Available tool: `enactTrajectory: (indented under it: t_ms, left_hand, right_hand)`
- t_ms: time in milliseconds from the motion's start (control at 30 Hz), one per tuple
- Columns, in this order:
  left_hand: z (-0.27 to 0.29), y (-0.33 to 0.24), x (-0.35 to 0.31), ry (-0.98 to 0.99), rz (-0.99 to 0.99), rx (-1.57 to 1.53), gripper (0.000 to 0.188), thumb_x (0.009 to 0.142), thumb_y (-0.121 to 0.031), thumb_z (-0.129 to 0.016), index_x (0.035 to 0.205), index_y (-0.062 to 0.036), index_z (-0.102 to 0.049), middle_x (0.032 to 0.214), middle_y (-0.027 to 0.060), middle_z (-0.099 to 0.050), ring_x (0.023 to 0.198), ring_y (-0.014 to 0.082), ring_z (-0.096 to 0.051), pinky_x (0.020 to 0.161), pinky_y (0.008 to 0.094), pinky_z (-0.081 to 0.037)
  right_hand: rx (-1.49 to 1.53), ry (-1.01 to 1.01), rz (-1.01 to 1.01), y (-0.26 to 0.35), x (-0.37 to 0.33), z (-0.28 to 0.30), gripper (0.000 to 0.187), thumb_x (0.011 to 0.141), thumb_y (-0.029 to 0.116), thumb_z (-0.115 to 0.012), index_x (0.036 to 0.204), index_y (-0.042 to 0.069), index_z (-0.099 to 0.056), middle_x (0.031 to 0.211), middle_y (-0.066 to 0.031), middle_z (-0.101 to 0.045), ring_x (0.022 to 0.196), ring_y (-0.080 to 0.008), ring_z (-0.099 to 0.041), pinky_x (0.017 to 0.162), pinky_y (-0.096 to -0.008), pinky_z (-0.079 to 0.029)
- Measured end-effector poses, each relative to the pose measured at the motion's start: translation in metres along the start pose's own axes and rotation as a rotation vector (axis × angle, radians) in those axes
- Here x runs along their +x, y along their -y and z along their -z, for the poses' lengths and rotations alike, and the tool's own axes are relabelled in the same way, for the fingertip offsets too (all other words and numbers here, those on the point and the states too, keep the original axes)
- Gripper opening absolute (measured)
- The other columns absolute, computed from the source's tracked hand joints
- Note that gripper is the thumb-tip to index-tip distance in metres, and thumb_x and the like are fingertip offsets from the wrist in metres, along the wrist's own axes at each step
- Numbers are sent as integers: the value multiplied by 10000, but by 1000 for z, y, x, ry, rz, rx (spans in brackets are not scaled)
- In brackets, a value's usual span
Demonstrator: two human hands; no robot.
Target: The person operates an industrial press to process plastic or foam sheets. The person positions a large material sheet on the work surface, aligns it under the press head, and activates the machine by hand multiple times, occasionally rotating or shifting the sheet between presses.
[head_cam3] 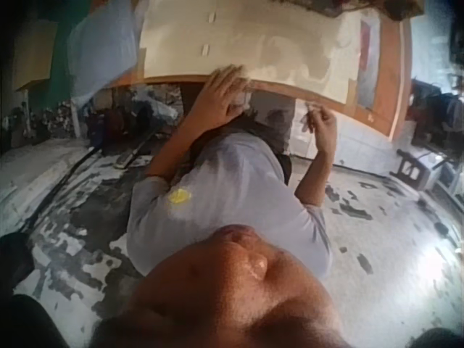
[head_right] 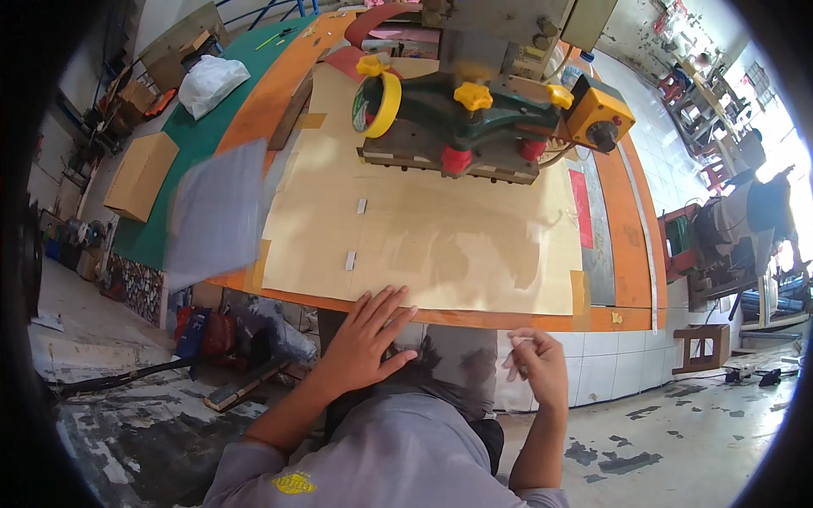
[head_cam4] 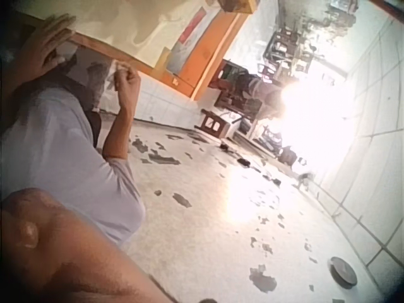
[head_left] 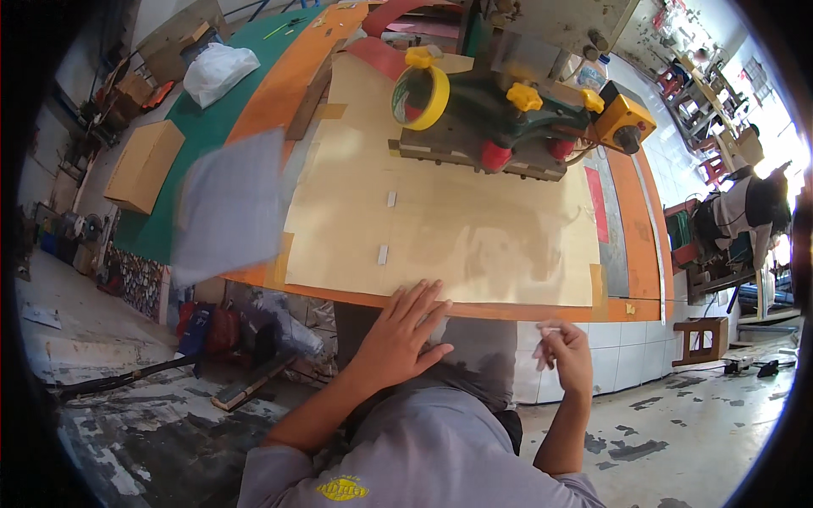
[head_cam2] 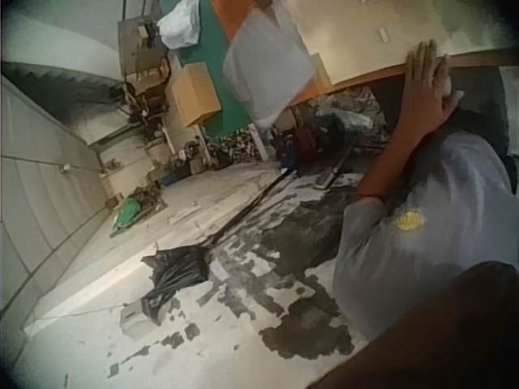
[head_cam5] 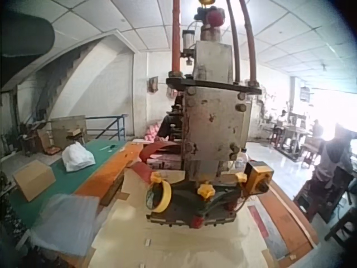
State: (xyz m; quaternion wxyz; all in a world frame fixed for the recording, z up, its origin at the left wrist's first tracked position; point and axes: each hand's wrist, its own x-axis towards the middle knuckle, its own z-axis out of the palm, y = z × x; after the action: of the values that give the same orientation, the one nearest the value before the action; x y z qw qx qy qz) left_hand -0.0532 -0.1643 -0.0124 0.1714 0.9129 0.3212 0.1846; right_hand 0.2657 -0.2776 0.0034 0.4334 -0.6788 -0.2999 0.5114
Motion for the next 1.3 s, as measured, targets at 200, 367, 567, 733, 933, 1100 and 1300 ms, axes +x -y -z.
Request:
enactTrajectory:
  t_ms: [200,367,567,733,933,1100,1300]
  left_hand:
    - [-15,16,17,-66,52,53,710,1030,-503,-595,1545,-25,-491,1681,226,-355,1570,400,-321,1276,573,-254]
    - [-15,25,14,-79,88,84,714,1045,-509,-570,1558,-22,-474,1689,227,-342,1568,411,-318,1278,575,-251]
    - [-17,19,8,-92,110,121,715,1046,-502,-564,1560,-15,-472,1691,217,-345,1568,406,-324,1272,582,-253]
    - [-18,14,11,-101,136,138,744,1030,-517,-574,1581,-30,-456,1704,205,-327,1568,398,-321,1260,580,-262]
    - [-16,17,14,-90,129,149,747,1025,-521,-580,1588,-45,-456,1704,206,-326,1569,393,-318,1254,591,-260]
    - [-3,22,14,-163,91,86,698,995,-466,-631,1532,-35,-515,1664,198,-399,1518,406,-393,1221,582,-305]
    - [30,69,23,-275,35,-49,526,961,-345,-676,1364,-11,-634,1499,160,-584,1389,403,-518,1142,527,-389]
  right_hand:
    - [-448,-574,402,7,28,-19,356,997,93,-714,1345,38,-665,981,-79,-718,917,-169,-695,766,-326,-555]
    - [-717,-526,647,-1,44,-27,370,1011,148,-690,1366,48,-664,1435,-144,-608,1406,-347,-513,1185,-457,-394]
    - [-849,-404,678,-4,48,-32,383,1060,207,-606,1417,74,-650,1553,-108,-570,1520,-335,-417,1243,-478,-322]
    - [-911,-314,665,2,47,-26,435,1101,308,-509,1451,87,-643,1604,-76,-537,1566,-323,-355,1294,-494,-198]
    - [-952,-260,636,10,52,-22,449,1116,305,-469,1481,100,-629,1620,-75,-522,1596,-303,-312,1306,-504,-150]
    - [-968,-241,636,9,54,-20,457,1114,299,-464,1501,105,-610,1635,-71,-505,1603,-303,-302,1307,-512,-136]
    - [-945,-247,638,8,52,-17,466,1100,290,-485,1513,103,-589,1645,-75,-491,1600,-316,-303,1303,-526,-136]
